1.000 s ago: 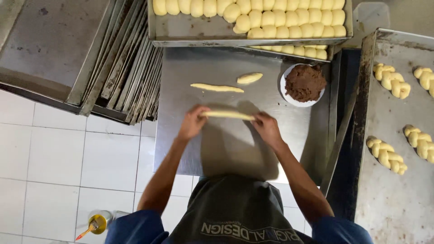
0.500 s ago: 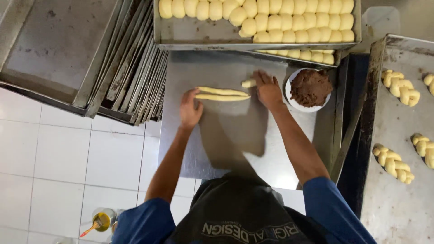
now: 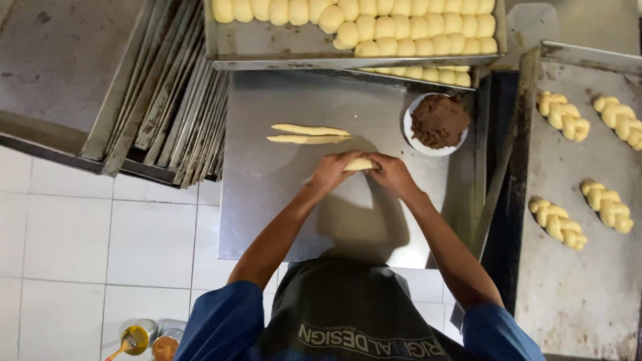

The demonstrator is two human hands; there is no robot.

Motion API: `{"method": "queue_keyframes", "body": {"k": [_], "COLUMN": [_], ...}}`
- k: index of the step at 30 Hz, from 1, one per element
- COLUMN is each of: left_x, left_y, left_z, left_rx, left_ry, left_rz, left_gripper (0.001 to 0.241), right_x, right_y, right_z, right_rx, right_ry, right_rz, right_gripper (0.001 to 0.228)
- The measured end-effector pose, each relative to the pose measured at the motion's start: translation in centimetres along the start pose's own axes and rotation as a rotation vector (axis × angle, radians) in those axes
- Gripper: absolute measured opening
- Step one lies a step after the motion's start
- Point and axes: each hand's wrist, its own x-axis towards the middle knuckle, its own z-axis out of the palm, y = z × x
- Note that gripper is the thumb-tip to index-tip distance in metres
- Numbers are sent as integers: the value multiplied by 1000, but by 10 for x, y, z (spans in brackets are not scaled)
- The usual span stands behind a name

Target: The person is rolling out dough strips and braiding them together to form loaves.

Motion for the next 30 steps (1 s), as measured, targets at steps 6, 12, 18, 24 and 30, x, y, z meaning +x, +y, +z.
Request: {"method": "queue_keyframes", "body": {"k": [6,12,18,24,30], "left_x": [-38,-103,-110,-148,-164], "left_y": [-4,11,16,-5,-15], "left_z": [10,-25,-41,-42,-49], "left_rx": [374,26,-54,-137,-184], "left_ry": [115,416,479,607,593], "left_rz": [339,227,87,19,-76], "left_gripper": [63,83,79,63,62], "right_x": [-35,-7,70,-92,-159], "right_y": [14,-2,-39,-71,-39], "right_z": [27,39,74,100,122], "right_rx": [-573,-572,-641,-555,-654], "right_ry": [-56,114,183,114,129], "right_rz": [-211,-115,6,-213,-375], "right_gripper": [41,74,81,92,86]}}
